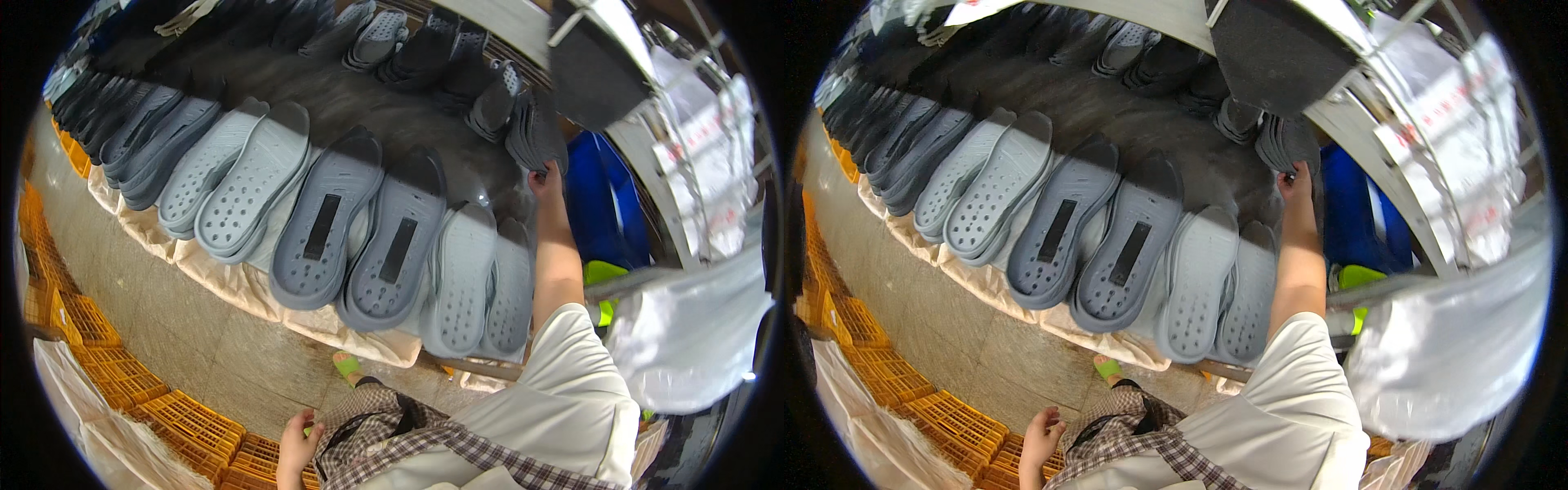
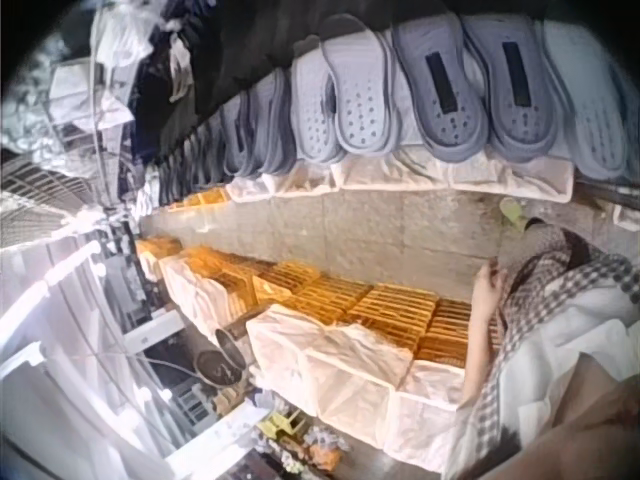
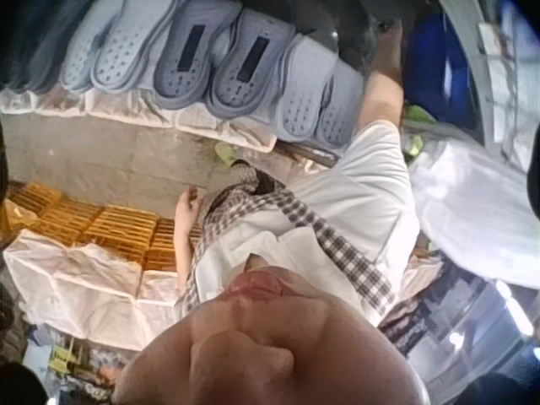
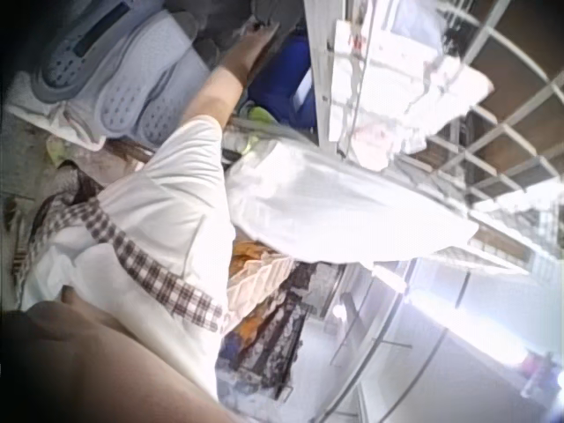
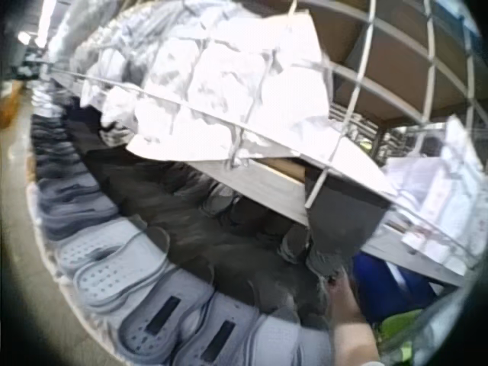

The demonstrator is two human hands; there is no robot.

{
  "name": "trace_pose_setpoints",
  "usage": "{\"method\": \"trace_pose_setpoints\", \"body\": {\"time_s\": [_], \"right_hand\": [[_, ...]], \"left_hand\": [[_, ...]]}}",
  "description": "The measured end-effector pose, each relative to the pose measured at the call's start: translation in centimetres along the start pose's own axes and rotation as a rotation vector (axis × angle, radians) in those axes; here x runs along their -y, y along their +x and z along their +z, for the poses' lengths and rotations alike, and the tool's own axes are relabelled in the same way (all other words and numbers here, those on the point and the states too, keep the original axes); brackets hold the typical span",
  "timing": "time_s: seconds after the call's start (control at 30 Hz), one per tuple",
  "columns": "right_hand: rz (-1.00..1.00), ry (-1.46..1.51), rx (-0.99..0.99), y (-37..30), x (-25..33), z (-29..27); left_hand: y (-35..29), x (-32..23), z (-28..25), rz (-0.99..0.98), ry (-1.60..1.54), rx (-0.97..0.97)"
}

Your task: The person repeatedly picks up pairs of black and gray slippers from a shelf, turns them over to view the soles, and places them into yellow crates lined with white bags. The person handles the slippers one pair at a time and continues the cycle throughout the clip.

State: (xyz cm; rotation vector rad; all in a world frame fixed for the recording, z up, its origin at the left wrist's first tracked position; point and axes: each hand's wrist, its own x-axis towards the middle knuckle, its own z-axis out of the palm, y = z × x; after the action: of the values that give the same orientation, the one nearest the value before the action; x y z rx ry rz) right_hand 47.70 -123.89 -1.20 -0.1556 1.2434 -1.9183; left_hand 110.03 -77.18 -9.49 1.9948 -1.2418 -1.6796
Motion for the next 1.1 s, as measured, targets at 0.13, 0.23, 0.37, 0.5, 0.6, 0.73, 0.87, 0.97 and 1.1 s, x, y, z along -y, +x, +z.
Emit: {"method": "trace_pose_setpoints", "body": {"time_s": [0.13,0.23,0.37,0.5,0.6,0.73,0.87,0.97,1.1], "right_hand": [[0.119,0.042,0.195,-8.8,3.3,-1.4],[0.12,0.106,0.196,-17.3,3.5,-2.2],[0.25,0.18,0.295,-31.8,2.7,-3.5],[0.53,0.206,0.439,-46.9,0.9,-4.9],[0.639,0.098,0.577,-55.4,-2.5,-5.4],[0.699,-0.094,0.762,-63.3,-8.7,-4.6],[0.341,-0.607,1.076,-69.5,-14.4,-3.1],[-0.38,-0.889,1.526,-72.9,-16.9,-1.9],[-0.713,-1.038,1.775,-75.4,-17.7,-1.4]], "left_hand": [[-1.6,3.1,-2.7,0.075,0.112,-0.005],[-3.8,6.0,-5.0,0.158,0.164,-0.039],[-6.4,9.2,-7.8,0.248,0.225,-0.09],[-8.7,9.9,-10.3,0.382,0.276,-0.138],[-10.1,7.3,-12.1,0.565,0.072,-0.187],[-12.5,1.7,-12.9,0.785,-0.464,-0.226],[-13.2,-1.2,-13.9,0.776,-1.274,-0.13],[-12.9,0.4,-15.0,0.749,-1.528,-0.175],[-12.1,4.0,-15.7,0.925,-1.589,-0.264]]}}
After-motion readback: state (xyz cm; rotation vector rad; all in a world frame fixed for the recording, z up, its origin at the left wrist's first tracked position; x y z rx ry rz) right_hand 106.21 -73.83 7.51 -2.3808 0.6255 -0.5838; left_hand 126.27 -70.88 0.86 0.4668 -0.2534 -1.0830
